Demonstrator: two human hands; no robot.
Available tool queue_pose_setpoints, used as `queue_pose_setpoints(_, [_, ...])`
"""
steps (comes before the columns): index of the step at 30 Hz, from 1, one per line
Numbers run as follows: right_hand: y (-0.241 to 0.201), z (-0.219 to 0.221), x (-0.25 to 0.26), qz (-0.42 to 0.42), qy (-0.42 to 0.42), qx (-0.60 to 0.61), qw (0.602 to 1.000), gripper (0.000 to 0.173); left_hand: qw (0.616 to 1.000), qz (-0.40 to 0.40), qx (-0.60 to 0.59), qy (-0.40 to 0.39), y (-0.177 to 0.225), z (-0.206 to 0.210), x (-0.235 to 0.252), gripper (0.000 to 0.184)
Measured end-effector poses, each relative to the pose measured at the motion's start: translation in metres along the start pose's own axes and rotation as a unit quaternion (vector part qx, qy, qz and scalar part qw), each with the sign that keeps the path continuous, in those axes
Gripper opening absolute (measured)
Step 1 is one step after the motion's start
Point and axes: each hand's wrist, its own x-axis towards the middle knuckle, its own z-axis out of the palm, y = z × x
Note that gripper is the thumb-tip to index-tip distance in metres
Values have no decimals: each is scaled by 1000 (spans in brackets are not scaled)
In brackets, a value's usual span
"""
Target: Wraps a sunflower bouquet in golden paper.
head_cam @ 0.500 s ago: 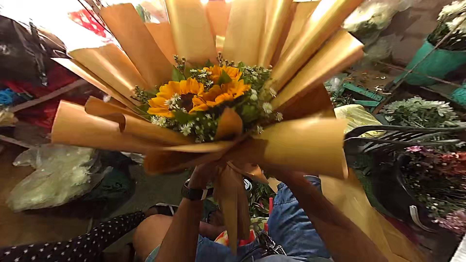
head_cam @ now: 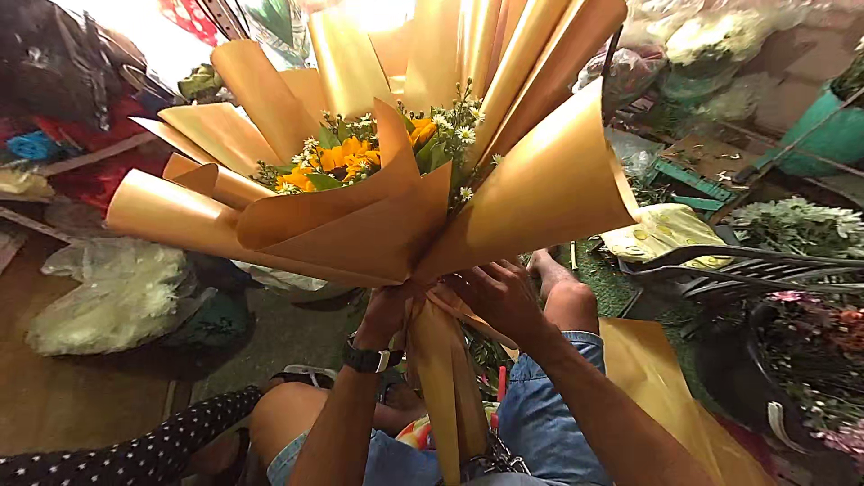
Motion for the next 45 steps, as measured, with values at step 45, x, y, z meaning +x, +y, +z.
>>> queue_pose_setpoints(45, [-24, 8, -20, 379, -268, 145, 874, 34, 991, -101, 81, 32, -4, -16, -32, 22])
